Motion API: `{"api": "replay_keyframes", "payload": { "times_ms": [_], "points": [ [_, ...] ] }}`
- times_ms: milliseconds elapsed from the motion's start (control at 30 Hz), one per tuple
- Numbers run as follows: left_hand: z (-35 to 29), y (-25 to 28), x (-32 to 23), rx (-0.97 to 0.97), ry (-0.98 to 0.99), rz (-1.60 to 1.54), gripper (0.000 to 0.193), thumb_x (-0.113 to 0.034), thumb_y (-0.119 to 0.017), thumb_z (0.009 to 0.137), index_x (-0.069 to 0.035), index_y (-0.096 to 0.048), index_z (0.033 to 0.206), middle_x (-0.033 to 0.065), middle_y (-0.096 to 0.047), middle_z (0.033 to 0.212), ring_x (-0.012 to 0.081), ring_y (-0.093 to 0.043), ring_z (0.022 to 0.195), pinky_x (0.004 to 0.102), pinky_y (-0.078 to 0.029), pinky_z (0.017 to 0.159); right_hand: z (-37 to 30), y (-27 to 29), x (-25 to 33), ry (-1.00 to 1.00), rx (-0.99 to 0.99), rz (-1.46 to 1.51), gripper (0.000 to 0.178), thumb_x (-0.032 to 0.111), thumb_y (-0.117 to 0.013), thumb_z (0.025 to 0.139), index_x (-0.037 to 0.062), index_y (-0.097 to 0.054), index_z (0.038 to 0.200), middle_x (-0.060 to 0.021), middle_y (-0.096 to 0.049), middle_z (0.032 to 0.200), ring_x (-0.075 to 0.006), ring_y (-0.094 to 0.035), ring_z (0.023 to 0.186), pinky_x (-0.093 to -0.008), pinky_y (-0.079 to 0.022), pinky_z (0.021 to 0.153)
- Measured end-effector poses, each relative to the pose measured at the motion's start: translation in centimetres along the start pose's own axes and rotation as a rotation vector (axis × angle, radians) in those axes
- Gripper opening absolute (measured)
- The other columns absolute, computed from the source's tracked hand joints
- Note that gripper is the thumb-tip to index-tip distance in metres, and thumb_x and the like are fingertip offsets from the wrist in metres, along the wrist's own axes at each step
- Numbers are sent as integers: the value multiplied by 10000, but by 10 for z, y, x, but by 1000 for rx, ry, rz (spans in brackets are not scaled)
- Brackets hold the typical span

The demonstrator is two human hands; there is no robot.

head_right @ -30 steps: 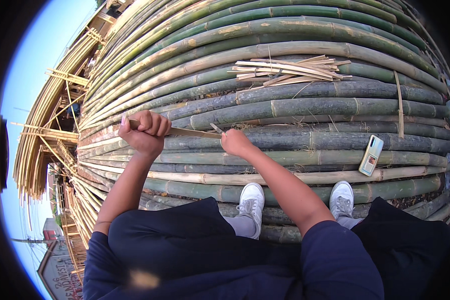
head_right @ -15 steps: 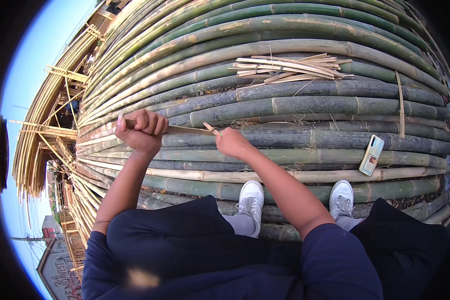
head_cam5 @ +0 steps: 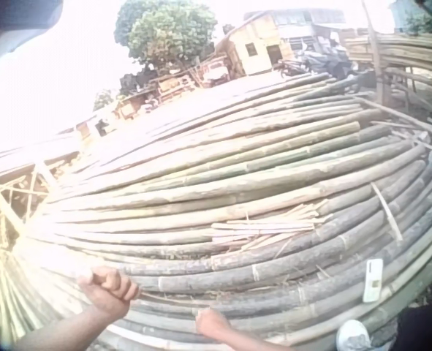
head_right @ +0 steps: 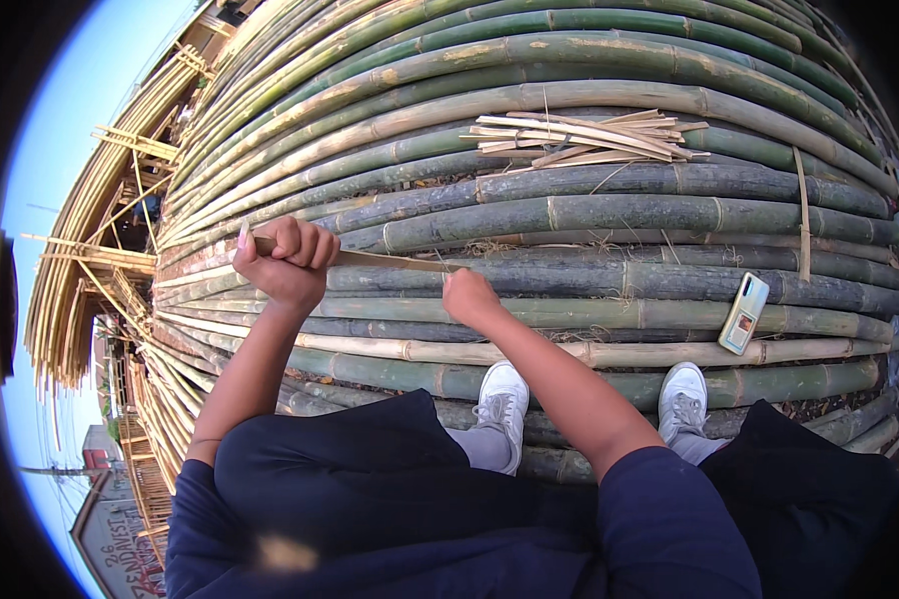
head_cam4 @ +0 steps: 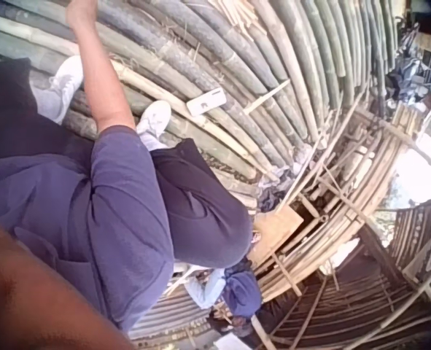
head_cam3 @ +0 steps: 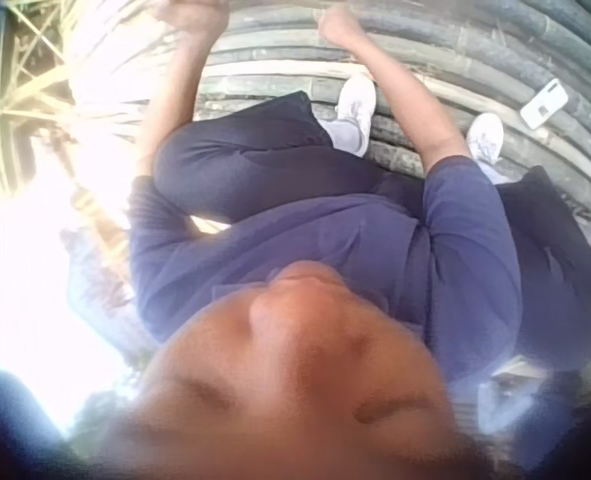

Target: The person holds a bamboo strip with one hand and scrapes along its length using a knife.

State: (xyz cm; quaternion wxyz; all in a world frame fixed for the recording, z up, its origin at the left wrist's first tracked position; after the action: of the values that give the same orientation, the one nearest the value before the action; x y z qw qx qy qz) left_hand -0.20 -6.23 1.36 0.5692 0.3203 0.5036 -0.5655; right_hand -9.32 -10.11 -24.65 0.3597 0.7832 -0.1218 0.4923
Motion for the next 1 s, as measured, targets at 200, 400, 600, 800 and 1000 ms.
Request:
{"api": "replay_keyframes", "payload": {
  "times_ms": [200, 400, 600, 800, 1000],
  "points": [
    [-4, 2, 0, -20, 34, 4, 495, -575, -368, 766, -167, -226, 526, -35, -183, 427, 107, -127, 382, 280, -144, 407, 1, 20, 11, -10, 102, -43, 384, 259, -451, 886, -82, -612, 813, -298, -608, 831, -452, -589, 822, -488, -466, 770],
    [0, 2, -1, -60, 4, 1, 549, -619, -334, 792, -161, -217, 513, -40, -178, 440, 105, -109, 400, 280, -131, 412, 7, -4, -16, -40, 54, -22, 388, 266, -457, 884, -84, -611, 814, -303, -605, 852, -443, -587, 839, -487, -464, 773],
    [-3, 3, -2, -65, 30, 20, 552, -621, -336, 792, -161, -216, 510, -42, -179, 438, 104, -111, 397, 279, -131, 406, 4, 33, 5, -51, 148, -35, 382, 255, -440, 893, -78, -612, 824, -297, -607, 854, -439, -587, 833, -486, -464, 766],
    [0, -6, 0, -6, 6, 15, 558, -623, -348, 786, -159, -213, 508, -42, -177, 438, 101, -110, 399, 278, -130, 404, 13, 5, 5, 64, 7, -57, 374, 225, -434, 890, -72, -621, 764, -296, -608, 806, -444, -594, 800, -486, -473, 748],
    [-2, -2, 1, 8, 36, 14, 531, -600, -350, 781, -159, -219, 516, -36, -176, 432, 107, -116, 389, 283, -137, 407, 10, 38, 30, 43, 154, -71, 391, 234, -439, 890, -86, -618, 755, -294, -607, 765, -442, -597, 760, -483, -477, 741]
  ]
}}
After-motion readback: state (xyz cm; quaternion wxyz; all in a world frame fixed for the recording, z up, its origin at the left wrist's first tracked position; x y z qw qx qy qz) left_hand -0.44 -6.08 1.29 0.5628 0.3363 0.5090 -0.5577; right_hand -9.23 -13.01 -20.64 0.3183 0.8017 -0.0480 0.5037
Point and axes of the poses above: each hand's wrist, its own z-axis towards the middle knuckle, its own y-axis out of the back of the hand, x = y × z, the point moved 7 cm from there along z, towards the middle knuckle
